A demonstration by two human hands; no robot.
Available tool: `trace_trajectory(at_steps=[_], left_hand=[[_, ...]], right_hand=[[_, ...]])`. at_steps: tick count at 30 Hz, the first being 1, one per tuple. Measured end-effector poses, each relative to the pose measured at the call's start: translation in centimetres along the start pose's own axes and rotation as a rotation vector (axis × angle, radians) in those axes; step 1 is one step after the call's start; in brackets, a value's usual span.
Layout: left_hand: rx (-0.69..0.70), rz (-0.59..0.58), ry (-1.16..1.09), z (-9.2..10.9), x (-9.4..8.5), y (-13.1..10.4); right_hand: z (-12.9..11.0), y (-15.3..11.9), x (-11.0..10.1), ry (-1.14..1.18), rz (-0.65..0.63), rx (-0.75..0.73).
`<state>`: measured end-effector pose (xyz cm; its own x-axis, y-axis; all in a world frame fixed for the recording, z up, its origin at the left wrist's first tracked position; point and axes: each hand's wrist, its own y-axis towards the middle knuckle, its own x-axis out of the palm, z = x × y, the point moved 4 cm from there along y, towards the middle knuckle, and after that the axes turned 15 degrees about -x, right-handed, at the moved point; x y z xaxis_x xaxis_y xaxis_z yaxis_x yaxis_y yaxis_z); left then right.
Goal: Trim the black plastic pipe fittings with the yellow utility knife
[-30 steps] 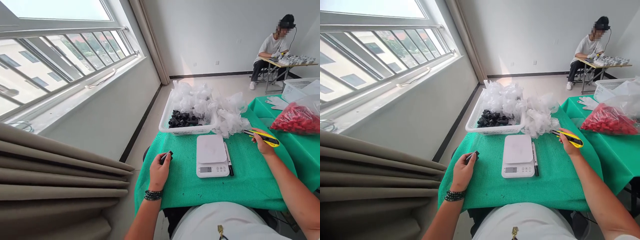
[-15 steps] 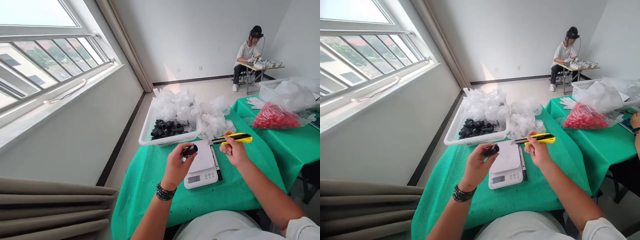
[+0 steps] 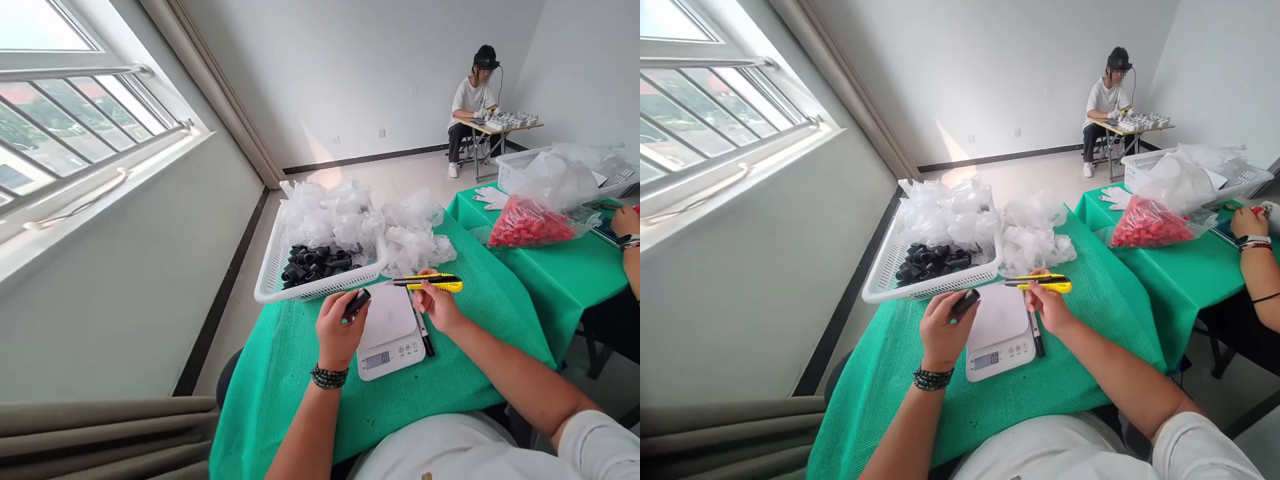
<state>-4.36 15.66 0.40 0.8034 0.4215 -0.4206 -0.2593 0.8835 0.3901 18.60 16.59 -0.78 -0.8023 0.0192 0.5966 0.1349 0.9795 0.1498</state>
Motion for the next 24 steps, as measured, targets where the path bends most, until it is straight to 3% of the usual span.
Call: trace_trajectory(at_steps=[3,12,24], left_hand=[[0.055,-0.008,0.012,0.02,-0.05,0.04],[0.198,-0.181,0.048,0.56,0.31,-0.44],[0.206,-0.205,0.013,0.22,0.34,-0.47]], right_hand=[[0.14,-0.23,-0.15,-0.004,-0.006,0.006],[0.05,-0.55,-0.26,-0.045,-0.027,0.011],[0.21,-0.81,-0.36,-0.07,-0.088,0.001]])
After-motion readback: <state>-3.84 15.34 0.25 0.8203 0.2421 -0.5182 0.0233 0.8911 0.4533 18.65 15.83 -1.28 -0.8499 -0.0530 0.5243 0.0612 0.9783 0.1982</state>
